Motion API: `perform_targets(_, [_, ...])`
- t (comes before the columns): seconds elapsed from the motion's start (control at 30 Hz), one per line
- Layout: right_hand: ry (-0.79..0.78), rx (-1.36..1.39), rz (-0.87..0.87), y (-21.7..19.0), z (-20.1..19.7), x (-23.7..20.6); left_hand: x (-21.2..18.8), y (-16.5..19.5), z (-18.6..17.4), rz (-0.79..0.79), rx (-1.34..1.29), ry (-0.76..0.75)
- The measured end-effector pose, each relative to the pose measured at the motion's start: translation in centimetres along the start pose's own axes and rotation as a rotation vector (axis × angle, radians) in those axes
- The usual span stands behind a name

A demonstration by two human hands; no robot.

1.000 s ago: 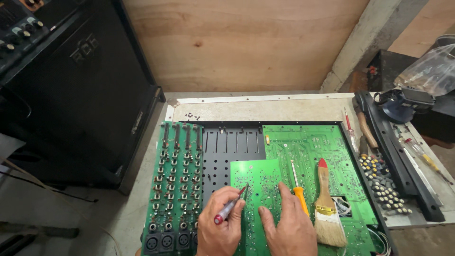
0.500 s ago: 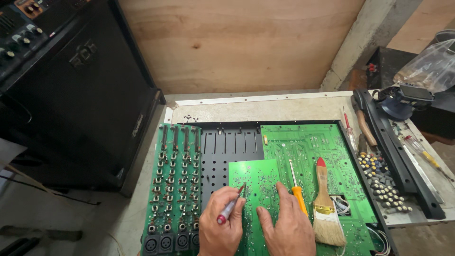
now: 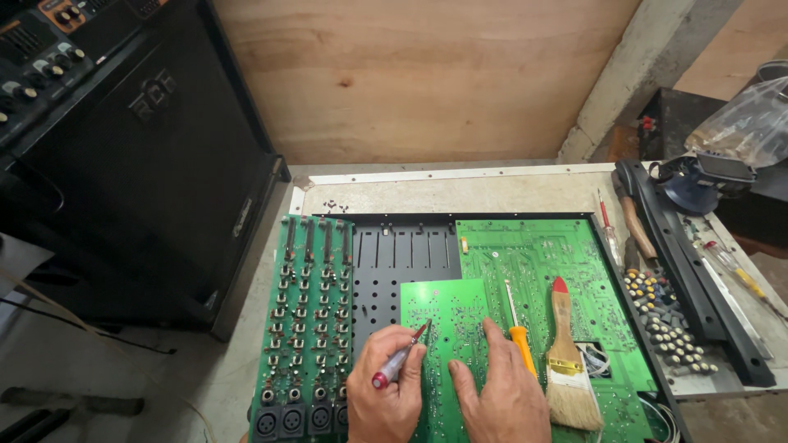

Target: The person solders components on a green circuit board mounted in an audio mixer chassis, holding a soldering iron in one hand while steadying the board with the other. They work across different areas of the board, then lift and reposition the board to solder another section.

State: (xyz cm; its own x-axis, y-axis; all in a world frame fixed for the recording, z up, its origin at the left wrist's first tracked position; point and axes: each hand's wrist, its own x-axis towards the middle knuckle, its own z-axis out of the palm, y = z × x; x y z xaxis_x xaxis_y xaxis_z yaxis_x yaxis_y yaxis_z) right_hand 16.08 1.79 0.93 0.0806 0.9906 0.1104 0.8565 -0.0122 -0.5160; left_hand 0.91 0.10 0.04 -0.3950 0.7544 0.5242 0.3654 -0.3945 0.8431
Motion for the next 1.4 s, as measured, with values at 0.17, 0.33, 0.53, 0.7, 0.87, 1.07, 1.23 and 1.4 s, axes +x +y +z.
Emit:
perform_targets(0.17, [0.004,0.011,-0.013,0.0,0.1,0.0,0.2,-0.2,0.1,0.066,0.006,-0.015])
perform_targets(0.33, [-0.010,0.004,0.013,-0.2,-0.1,0.1,0.0,0.1,0.2,0.041,-0.019,-0.019])
perform_targets(0.53, [-0.014,-0.004,0.014,-0.4,-0.3,0.1,0.7,0.2,0.2,0.118,0.002,0.025])
perform_targets(0.7, [0.052,0.020,-0.047,-0.3,-0.1,-0.1,0.4,0.4,-1.0,-0.017,0.013,0.104])
perform_targets(0.87, [0.043,0.011,-0.046,-0.2,-0.3,-0.2,-0.3,0.7,-1.4,-0.050,0.030,0.127])
perform_targets(1.07, [0.006,-0.011,-0.001,-0.3,-0.6,-0.2,-0.3,0.8,-1.4,-0.063,-0.031,0.109])
perform_targets(1.23, [0.038,-0.008,-0.032,-0.3,-0.8,-0.5,-0.4,1.1,-1.6,-0.029,-0.024,0.100])
perform_targets(1.4, [-0.001,-0.023,-0.004,-0.5,-1.1,-0.3,-0.5,1.2,-1.6,-0.040,-0.032,0.089])
